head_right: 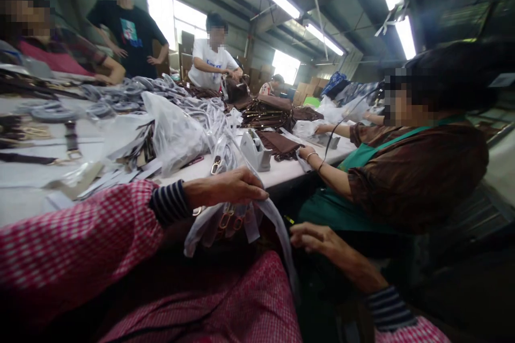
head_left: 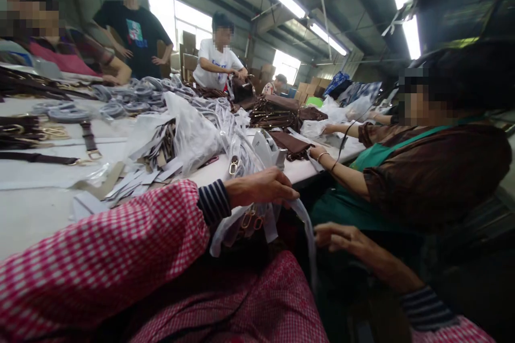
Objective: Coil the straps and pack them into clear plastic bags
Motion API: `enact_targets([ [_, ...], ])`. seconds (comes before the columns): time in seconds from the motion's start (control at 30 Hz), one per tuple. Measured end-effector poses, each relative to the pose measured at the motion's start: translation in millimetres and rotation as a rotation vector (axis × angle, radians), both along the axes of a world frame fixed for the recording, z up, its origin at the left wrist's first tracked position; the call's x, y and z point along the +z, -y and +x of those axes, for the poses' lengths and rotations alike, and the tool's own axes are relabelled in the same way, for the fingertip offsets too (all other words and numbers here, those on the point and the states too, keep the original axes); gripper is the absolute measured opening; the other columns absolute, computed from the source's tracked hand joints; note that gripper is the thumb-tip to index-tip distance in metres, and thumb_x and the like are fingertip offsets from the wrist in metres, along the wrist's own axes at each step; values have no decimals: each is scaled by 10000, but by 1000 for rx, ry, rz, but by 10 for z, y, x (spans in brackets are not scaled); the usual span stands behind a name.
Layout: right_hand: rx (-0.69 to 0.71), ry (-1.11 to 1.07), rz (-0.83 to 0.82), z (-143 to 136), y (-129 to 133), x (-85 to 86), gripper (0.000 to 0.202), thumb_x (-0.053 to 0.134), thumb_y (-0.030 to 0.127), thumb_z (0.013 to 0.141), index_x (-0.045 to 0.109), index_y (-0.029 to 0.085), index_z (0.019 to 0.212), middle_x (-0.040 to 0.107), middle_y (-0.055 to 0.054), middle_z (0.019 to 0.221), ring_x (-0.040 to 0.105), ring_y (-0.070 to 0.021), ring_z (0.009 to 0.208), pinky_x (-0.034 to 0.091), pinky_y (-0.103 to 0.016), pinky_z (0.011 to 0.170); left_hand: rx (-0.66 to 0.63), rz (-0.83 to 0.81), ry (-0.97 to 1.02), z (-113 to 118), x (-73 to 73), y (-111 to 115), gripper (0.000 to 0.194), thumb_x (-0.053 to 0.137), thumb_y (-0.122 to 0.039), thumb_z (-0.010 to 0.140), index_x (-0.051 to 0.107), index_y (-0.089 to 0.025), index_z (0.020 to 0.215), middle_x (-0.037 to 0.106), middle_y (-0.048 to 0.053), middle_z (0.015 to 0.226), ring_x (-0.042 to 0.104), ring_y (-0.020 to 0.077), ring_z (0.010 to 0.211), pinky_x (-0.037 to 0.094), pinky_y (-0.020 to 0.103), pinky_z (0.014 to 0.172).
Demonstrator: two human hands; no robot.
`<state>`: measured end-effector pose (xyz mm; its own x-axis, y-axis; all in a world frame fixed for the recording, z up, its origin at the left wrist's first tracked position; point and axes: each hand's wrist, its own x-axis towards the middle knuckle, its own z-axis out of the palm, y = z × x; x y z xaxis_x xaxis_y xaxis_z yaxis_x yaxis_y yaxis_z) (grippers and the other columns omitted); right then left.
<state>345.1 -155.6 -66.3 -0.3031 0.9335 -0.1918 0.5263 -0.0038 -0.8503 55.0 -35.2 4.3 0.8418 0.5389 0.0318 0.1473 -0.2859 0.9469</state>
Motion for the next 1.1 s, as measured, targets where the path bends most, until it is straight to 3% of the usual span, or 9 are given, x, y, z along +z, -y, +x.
enact_targets([
  [0.07,60,-96,141,-364,-114,299,449,577,563,970,679,199,1214,709,-89,1139,642,-240,1052,503,-347,917,-45,41,-9,145,-46,55,390,734,-469,766,595,-164,567,479,-47,493,359,84,445,219,239,429],
  [0.13,73,-124,145,-633,-211,522,425,594,565,963,679,164,1072,689,-44,856,613,-166,748,485,-271,693,-81,48,-14,209,-82,91,397,691,-455,814,576,-171,562,500,-40,490,394,89,440,262,229,429],
  [0.2,59,-104,97,-747,-265,645,436,625,581,939,660,147,950,544,32,621,426,-97,522,319,-225,502,-142,11,-10,161,-117,88,470,624,-529,882,606,-166,583,560,-7,517,463,108,459,365,230,466],
  [0.27,56,-42,66,-715,-282,697,443,656,582,918,648,143,861,454,61,556,313,-74,480,200,-233,464,-217,-26,-27,23,-163,51,570,557,-617,934,673,-151,627,628,36,561,535,135,494,452,247,524],
  [0.43,50,43,83,-477,-314,743,409,693,537,902,656,147,782,460,55,546,312,-71,486,174,-252,471,-233,-247,-70,-314,-315,-29,540,670,-685,862,716,-156,764,664,28,592,552,131,449,463,233,468],
  [0.67,48,18,73,-725,-443,785,426,702,539,887,640,143,741,446,52,533,305,-70,484,165,-255,466,-158,-353,63,-245,-326,14,554,774,-681,750,687,-136,793,668,20,610,539,112,436,434,223,438],
  [0.8,64,6,54,-712,-456,706,452,684,576,900,616,151,763,455,51,551,310,-73,488,169,-250,466,-69,-223,117,-236,-270,15,596,760,-720,725,638,-137,692,523,-42,535,400,71,433,305,203,422],
  [0.97,47,-35,-47,-260,-345,279,501,612,637,924,616,146,824,408,65,558,267,-76,494,162,-249,478,-24,-136,124,-339,-263,18,573,730,-682,766,553,-162,602,440,-61,507,327,65,445,216,221,430],
  [1.1,82,-48,-82,-198,-274,105,512,649,634,890,677,135,1000,580,-3,686,475,-130,587,334,-250,541,6,-217,121,-310,-272,67,577,762,-696,710,557,-170,594,464,-52,489,364,73,416,238,215,407],
])
